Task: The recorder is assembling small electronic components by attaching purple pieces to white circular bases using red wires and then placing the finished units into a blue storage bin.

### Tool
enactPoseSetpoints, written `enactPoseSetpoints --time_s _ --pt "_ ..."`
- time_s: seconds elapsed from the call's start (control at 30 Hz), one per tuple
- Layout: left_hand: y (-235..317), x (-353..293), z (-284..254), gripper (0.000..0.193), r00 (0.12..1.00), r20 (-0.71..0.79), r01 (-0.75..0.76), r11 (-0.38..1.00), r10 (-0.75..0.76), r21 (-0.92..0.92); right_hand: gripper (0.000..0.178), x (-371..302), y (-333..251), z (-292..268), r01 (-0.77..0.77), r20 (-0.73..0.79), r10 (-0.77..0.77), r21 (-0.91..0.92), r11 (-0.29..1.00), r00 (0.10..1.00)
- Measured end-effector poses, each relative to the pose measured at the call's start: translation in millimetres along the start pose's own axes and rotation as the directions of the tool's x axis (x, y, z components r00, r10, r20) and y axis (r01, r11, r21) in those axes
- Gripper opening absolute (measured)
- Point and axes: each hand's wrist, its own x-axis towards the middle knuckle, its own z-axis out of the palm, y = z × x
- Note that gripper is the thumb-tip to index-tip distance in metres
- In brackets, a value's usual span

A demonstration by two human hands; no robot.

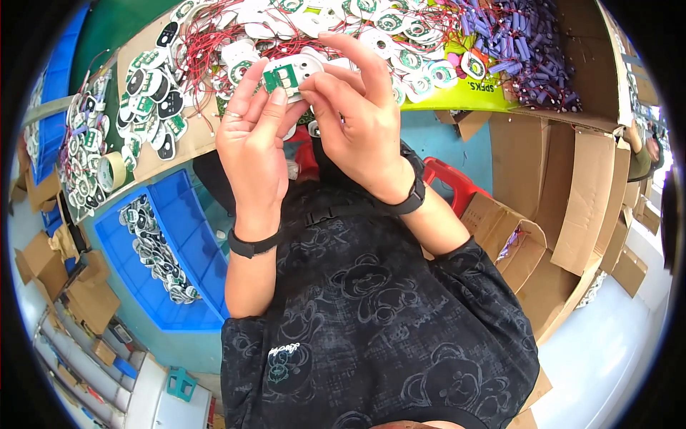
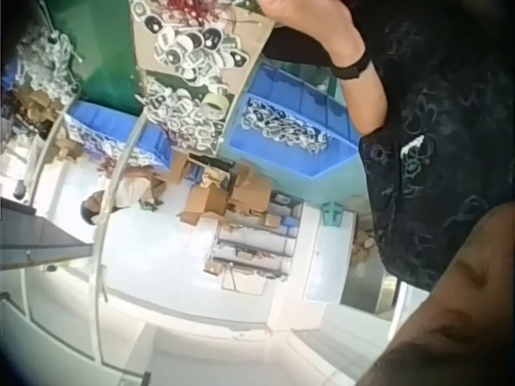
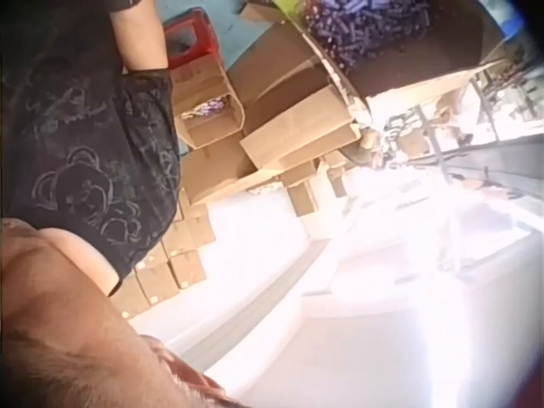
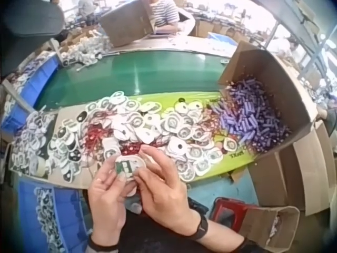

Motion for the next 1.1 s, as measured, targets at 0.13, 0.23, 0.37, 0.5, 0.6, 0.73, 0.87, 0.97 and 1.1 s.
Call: enactPoseSetpoints --time_s 0.13,0.23,0.37,0.5,0.6,0.73,0.87,0.97,1.1 --pt "1.5 2.7 -6.0 0.045 0.998 0.033 0.047 0.999 -0.047 -0.01 0.017 3.8 2.1 -3.8 0.032 0.024 -0.033 0.023 0.999 0.999" --pt "4.7 3.5 -7.8 0.046 0.994 0.064 0.086 0.996 -0.084 -0.032 0.018 4.3 1.0 -4.8 0.014 0.019 -0.015 0.056 0.998 1.0" --pt "3.7 2.4 -7.9 0.046 0.992 0.081 0.096 0.995 -0.095 -0.011 0.018 3.7 3.0 -10.9 -0.012 0.066 0.008 0.06 0.998 0.998" --pt "1.8 -4.4 -7.9 0.041 0.998 0.052 0.021 0.992 -0.027 0.123 0.014 0.0 1.9 -13.2 0.043 0.03 -0.045 0.044 0.998 0.999" --pt "2.3 -11.8 -6.2 0.04 0.997 0.081 -0.03 0.977 0.013 0.213 0.016 -3.9 -1.3 -21.5 0.092 0.141 -0.084 -0.047 0.995 0.986" --pt "-1.6 -25.1 -3.2 0.041 0.994 0.108 -0.035 0.972 0.01 0.232 0.015 -15.2 5.9 -24.0 0.174 0.1 -0.171 -0.02 0.985 0.98" --pt "-8.2 -33.2 -5.0 0.041 0.995 0.092 0.011 0.98 -0.03 0.2 0.02 -26.7 6.1 -25.5 0.165 0.062 -0.167 0.04 0.986 0.984" --pt "-11.6 -43.4 -14.0 0.042 0.997 0.062 0.041 0.986 -0.051 0.161 0.018 -38.0 -2.1 -22.6 0.163 0.052 -0.164 0.026 0.986 0.985" --pt "-15.4 -61.6 -16.9 0.044 0.994 -0.002 0.105 0.985 -0.106 0.137 0.015 -53.7 -9.9 -27.0 0.07 0.101 -0.079 0.085 0.994 0.992"
